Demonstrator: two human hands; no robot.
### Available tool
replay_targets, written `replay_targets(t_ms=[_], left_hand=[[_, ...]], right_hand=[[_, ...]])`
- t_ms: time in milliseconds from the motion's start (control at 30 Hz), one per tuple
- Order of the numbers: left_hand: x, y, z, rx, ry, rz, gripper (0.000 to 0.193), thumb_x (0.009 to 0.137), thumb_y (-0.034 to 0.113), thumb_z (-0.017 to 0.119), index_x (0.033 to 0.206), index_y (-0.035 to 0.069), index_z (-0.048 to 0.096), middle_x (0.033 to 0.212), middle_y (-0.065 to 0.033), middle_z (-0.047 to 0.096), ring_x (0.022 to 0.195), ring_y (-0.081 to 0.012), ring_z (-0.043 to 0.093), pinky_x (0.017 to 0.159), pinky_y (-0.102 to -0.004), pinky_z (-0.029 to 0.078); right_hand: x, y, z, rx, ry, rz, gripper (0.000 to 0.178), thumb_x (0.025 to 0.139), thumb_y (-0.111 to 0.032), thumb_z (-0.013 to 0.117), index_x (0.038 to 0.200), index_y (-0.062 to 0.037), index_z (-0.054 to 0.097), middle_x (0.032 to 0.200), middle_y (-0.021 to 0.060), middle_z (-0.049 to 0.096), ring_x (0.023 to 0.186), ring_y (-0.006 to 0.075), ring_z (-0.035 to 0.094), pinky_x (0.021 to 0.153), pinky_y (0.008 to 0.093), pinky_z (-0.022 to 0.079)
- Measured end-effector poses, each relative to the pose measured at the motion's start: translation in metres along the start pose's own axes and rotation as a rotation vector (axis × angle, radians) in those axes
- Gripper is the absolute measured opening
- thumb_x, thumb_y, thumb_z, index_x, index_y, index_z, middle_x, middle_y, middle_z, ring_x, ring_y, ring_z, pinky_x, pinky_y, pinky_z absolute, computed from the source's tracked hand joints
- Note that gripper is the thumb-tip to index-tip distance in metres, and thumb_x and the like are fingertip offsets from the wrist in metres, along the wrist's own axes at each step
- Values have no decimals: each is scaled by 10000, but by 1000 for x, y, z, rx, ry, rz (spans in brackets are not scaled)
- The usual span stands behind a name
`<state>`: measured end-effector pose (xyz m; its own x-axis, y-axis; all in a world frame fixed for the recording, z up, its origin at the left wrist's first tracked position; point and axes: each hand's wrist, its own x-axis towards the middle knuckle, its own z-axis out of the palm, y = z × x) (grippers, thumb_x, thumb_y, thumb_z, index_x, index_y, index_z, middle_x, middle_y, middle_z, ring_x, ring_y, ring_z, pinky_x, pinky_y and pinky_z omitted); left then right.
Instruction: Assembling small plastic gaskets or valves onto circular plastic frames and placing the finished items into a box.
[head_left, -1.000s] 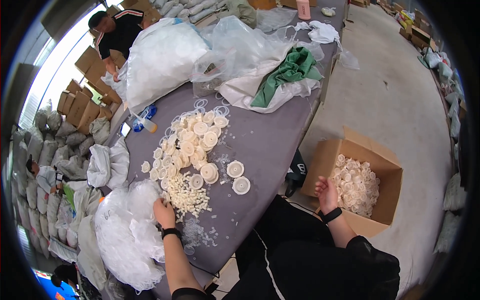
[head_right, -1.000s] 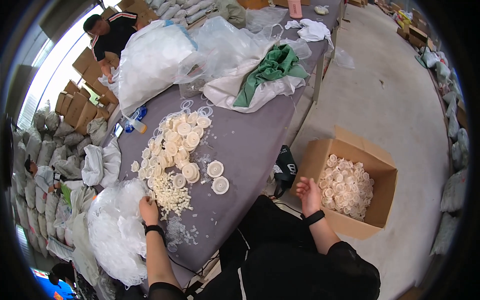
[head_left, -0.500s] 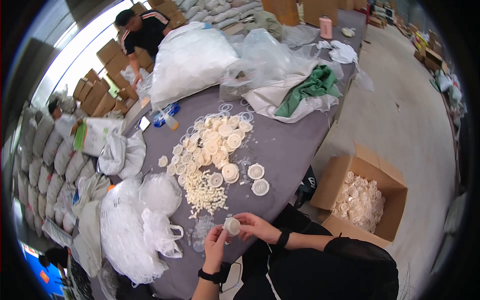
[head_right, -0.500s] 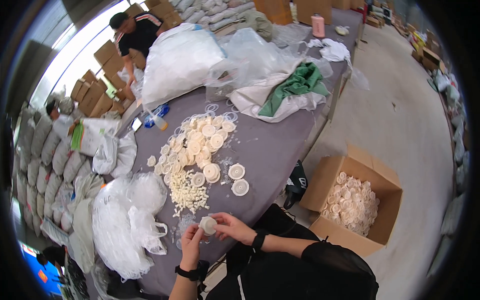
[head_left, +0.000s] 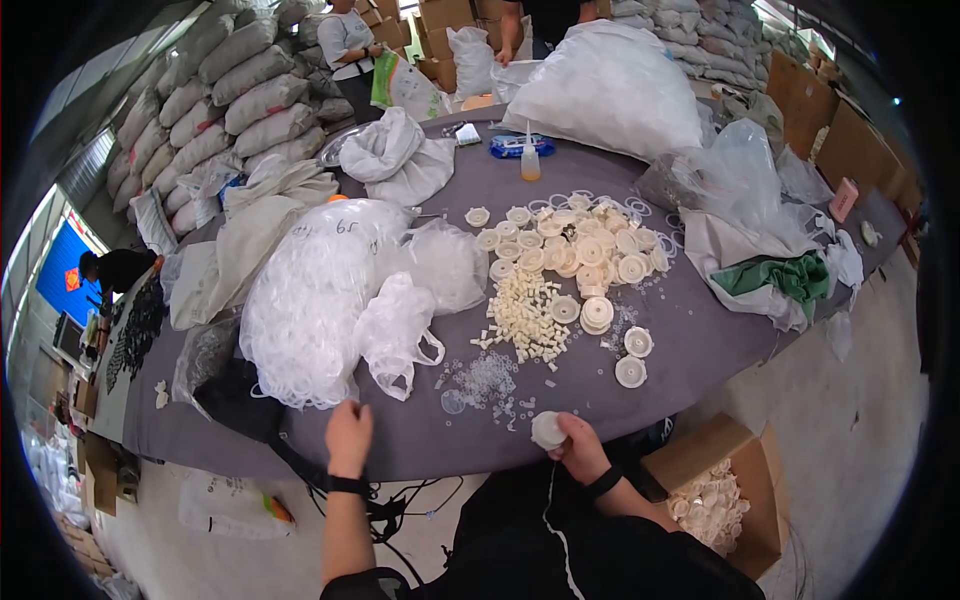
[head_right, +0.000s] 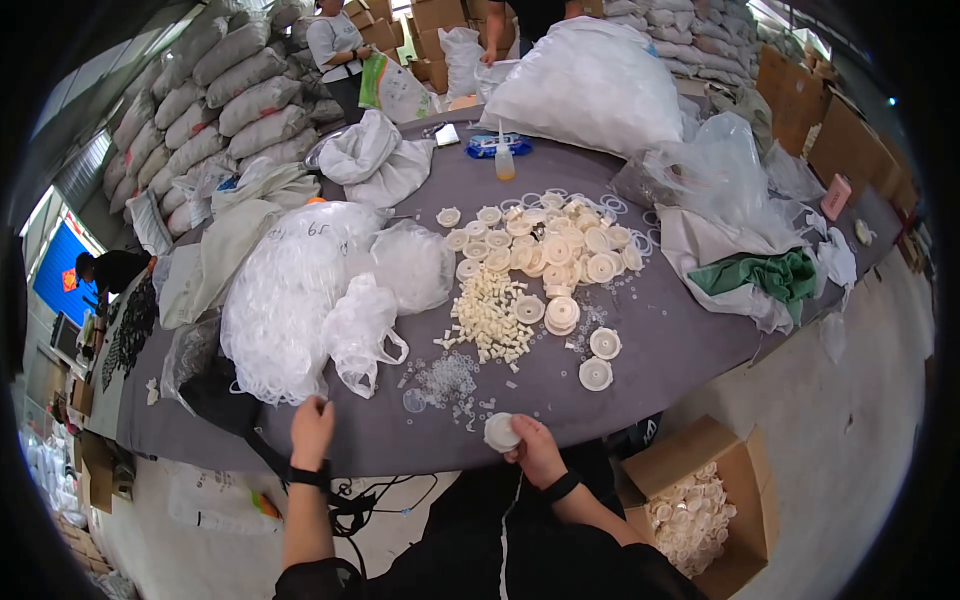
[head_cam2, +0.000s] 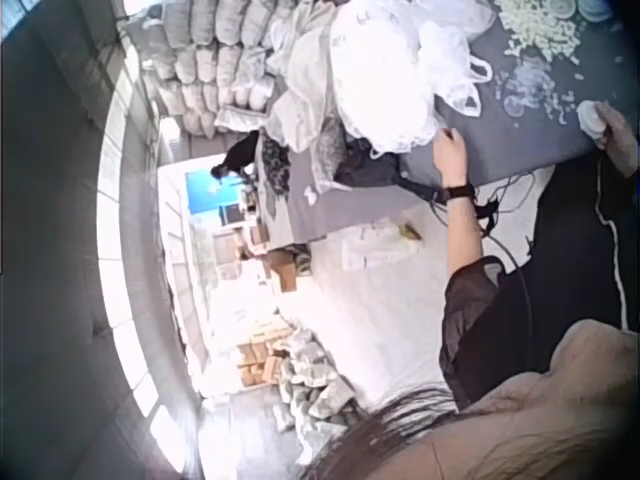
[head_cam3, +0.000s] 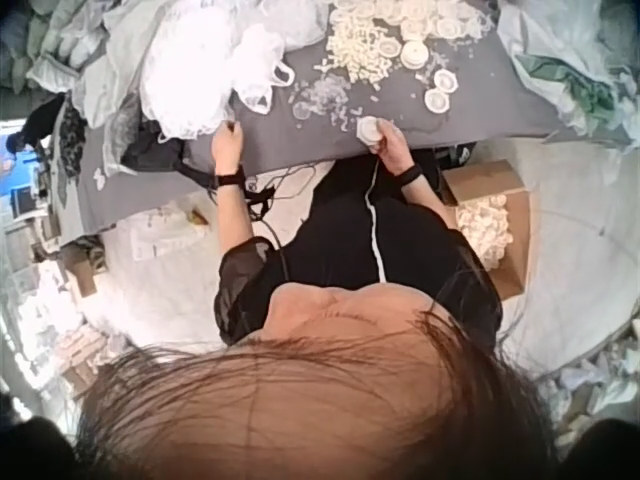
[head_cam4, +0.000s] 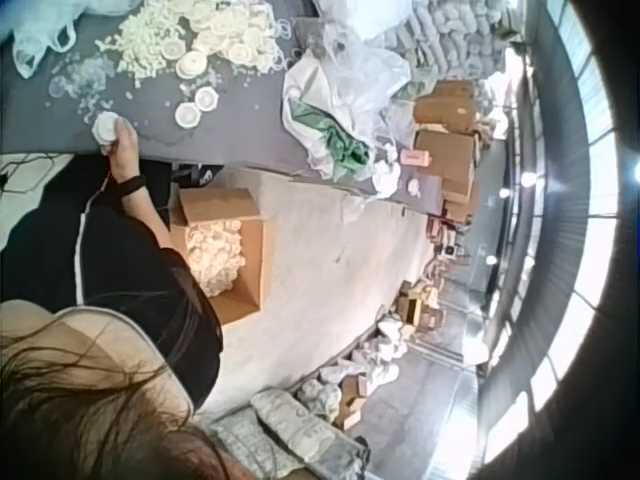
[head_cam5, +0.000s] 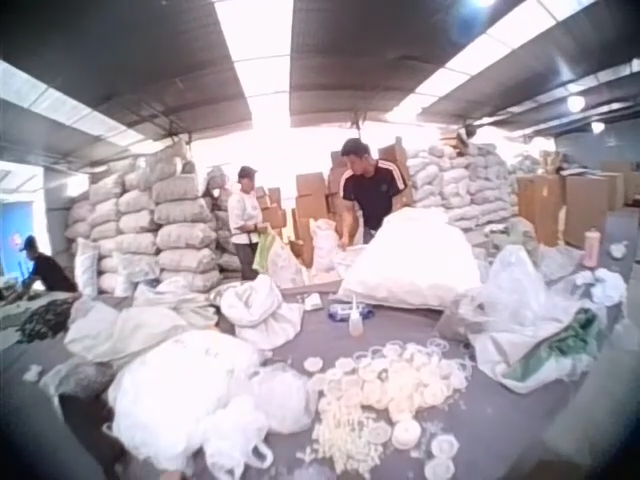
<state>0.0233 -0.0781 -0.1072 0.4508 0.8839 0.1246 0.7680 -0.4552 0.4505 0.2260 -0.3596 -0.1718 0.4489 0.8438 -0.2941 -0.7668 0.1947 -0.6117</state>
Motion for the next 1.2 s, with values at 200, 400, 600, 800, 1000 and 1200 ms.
replay_targets(t_ms=[200,400,600,800,1000,1200], left_hand=[[46,-99,29,-92,282,-81,275,710,75,549,938,-60,474,863,-198,525,802,-312,513,720,-364,407],[45,-87,32,-666,260,-268,109,739,62,595,769,5,507,593,-40,496,471,-83,450,403,-228,349],[8,-84,43,-1185,59,-430,134,753,114,626,734,74,500,546,4,467,405,-90,427,359,-207,322],[-13,-47,42,-883,23,-279,116,725,52,603,710,63,489,553,0,483,433,-81,452,383,-203,348],[-12,-27,48,-702,45,-8,88,705,-5,565,728,29,488,609,-21,513,445,-66,445,404,-197,341],[-20,6,40,-969,-76,-187,98,763,20,583,847,3,536,697,-38,554,531,-82,509,478,-189,408]], right_hand=[[-9,-8,16,54,78,-142,237,893,-251,432,973,-39,505,814,61,564,620,126,516,555,258,426],[-11,6,-1,77,106,-119,250,896,-255,411,999,-44,495,844,64,558,643,149,529,592,274,435],[-14,3,6,49,81,-92,239,897,-280,426,974,-65,497,793,32,536,637,124,520,602,264,434],[-13,6,3,101,76,-67,274,895,-307,421,994,-63,498,832,41,545,649,124,520,624,257,440],[-19,10,0,63,65,-82,277,897,-302,423,1008,-58,495,857,45,558,695,132,548,626,250,438],[-26,8,2,35,81,-55,285,892,-289,445,1044,-52,488,897,37,574,755,134,579,610,241,429]])
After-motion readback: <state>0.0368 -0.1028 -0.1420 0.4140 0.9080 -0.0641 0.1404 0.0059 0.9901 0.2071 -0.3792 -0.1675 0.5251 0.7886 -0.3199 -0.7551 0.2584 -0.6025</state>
